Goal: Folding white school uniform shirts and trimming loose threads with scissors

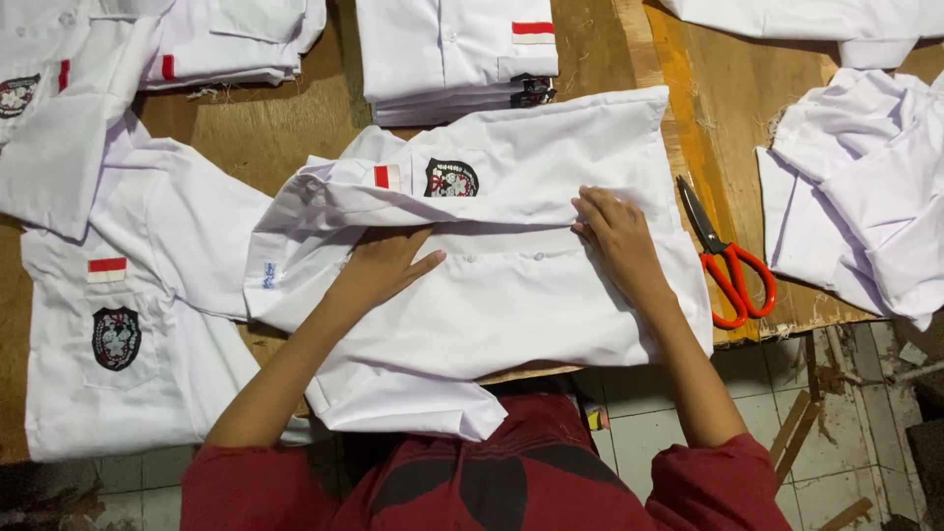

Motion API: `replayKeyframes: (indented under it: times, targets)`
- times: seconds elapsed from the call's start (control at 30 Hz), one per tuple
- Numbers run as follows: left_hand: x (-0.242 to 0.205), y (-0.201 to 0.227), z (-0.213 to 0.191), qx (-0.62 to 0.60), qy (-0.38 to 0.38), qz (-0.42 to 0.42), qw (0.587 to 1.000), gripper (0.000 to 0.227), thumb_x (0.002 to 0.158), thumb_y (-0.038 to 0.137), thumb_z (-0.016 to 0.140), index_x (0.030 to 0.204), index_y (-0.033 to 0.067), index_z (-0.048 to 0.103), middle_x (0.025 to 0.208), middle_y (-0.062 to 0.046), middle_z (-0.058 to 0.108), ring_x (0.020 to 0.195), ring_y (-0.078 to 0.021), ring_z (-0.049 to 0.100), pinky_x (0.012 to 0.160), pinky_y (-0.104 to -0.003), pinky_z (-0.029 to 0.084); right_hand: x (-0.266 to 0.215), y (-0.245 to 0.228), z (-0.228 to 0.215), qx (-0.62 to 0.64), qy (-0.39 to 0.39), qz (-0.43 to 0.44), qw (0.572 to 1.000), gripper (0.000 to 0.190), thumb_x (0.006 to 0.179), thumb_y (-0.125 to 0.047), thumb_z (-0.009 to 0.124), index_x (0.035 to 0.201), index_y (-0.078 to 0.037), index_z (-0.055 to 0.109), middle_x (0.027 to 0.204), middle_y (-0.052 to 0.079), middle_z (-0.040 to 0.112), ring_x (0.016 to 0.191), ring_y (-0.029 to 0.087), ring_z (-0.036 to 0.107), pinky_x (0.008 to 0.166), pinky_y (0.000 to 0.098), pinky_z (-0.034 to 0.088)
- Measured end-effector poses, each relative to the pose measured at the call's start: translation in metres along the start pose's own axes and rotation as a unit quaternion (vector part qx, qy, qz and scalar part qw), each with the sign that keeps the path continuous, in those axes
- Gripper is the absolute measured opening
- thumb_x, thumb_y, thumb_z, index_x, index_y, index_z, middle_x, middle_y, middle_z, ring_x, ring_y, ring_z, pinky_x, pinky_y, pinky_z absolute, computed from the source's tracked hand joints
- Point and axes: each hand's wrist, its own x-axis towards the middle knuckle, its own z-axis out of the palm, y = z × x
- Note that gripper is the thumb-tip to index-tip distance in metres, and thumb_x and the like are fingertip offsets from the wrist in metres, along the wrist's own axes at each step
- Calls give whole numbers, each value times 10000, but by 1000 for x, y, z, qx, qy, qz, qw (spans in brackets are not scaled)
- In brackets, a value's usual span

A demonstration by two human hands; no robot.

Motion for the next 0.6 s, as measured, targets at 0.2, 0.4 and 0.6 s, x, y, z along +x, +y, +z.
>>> replayKeyframes:
  times: [0.2,0.4,0.6]
  targets:
    - [33,-18,5,-135,27,23,990,683,1057,538,368,1587,107,359,1505,-215,515,1375,-383,515,1132,-529,393,33,29,-3,17,-31,-45,998,405,1027,-364,606,1394,-192,603,1427,1,624,1354,176,569,1060,381,456]
    - [2,-31,-8,-270,319,162,894,361,997,272,703,637,240,713,492,65,652,465,-109,639,579,-204,517,32,92,45,54,-12,30,998,81,1092,-213,588,1166,-210,621,910,18,664,919,277,702,806,421,561]
    - [-4,-71,-47,-36,581,185,792,252,969,263,759,1128,88,670,1144,-113,672,1051,-355,610,899,-453,479,91,65,-29,391,-9,144,909,241,1164,-185,571,978,-115,707,647,18,564,644,141,556,667,293,454]
